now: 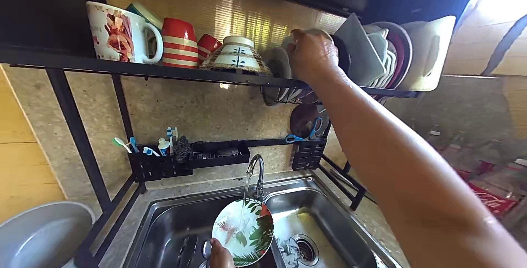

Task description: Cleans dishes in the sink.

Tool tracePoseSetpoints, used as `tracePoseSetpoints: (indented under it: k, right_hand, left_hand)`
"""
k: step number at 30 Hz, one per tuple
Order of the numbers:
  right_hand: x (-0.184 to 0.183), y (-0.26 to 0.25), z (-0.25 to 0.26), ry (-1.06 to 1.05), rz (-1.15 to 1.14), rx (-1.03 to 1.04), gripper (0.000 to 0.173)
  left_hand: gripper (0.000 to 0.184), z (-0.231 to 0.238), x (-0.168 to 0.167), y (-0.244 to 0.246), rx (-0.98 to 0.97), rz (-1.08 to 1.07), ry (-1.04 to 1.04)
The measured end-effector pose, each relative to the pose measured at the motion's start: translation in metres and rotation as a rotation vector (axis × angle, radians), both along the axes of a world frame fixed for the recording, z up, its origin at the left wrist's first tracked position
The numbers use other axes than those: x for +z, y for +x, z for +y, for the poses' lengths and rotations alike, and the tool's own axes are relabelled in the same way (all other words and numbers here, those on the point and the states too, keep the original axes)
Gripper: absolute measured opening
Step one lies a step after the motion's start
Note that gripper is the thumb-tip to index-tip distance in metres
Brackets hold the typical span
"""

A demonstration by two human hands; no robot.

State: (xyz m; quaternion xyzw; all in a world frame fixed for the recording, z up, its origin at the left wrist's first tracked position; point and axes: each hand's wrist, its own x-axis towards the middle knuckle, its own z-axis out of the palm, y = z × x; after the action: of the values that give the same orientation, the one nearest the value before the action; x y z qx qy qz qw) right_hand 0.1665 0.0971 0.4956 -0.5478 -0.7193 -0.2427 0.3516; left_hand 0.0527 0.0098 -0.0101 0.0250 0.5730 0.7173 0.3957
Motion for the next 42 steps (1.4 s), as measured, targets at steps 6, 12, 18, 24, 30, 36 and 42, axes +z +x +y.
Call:
tracePoseSetpoints:
  k: [6, 12, 18, 24, 30, 36, 42]
  right_hand:
    - [-0.271, -0.007, -0.042, 0.234, 0.029, 0.873, 0.02]
    - [-0.497, -0.033, 0.004, -1.014, -0.447, 0.687, 0.055]
    - [-0.507, -0.065, -0.004, -1.085, -0.372, 0.653, 0.065]
    - [-0.506, -0.061, 0.005, -1.106, -0.478, 0.713, 0.063]
    - [-0.5, -0.058, 0.011, -1.119, -0.561, 0.759, 0.06]
    - [-0.5, -0.065, 0.01, -1.067, -0.539, 0.771, 0.064]
    - [-0.506, -0.067, 0.008, -1.009, -0.481, 0.843, 0.061]
  left_hand:
    - [0.075, 0.005, -0.008, -0.004, 0.029, 0.007, -0.052]
    - [0.068, 0.006, -0.024, -0.006, 0.042, 0.232, -0.051]
    - [0.061, 0.008, -0.022, -0.005, 0.095, 0.237, -0.162]
    - [0.063, 0.011, -0.023, -0.012, 0.13, 0.23, -0.21]
    - [0.066, 0.01, -0.017, -0.012, 0.144, 0.169, -0.136]
    - [0.064, 0.008, -0.01, -0.01, 0.17, 0.158, -0.161]
    - [0.065, 0.006, -0.01, -0.012, 0.171, 0.164, -0.134]
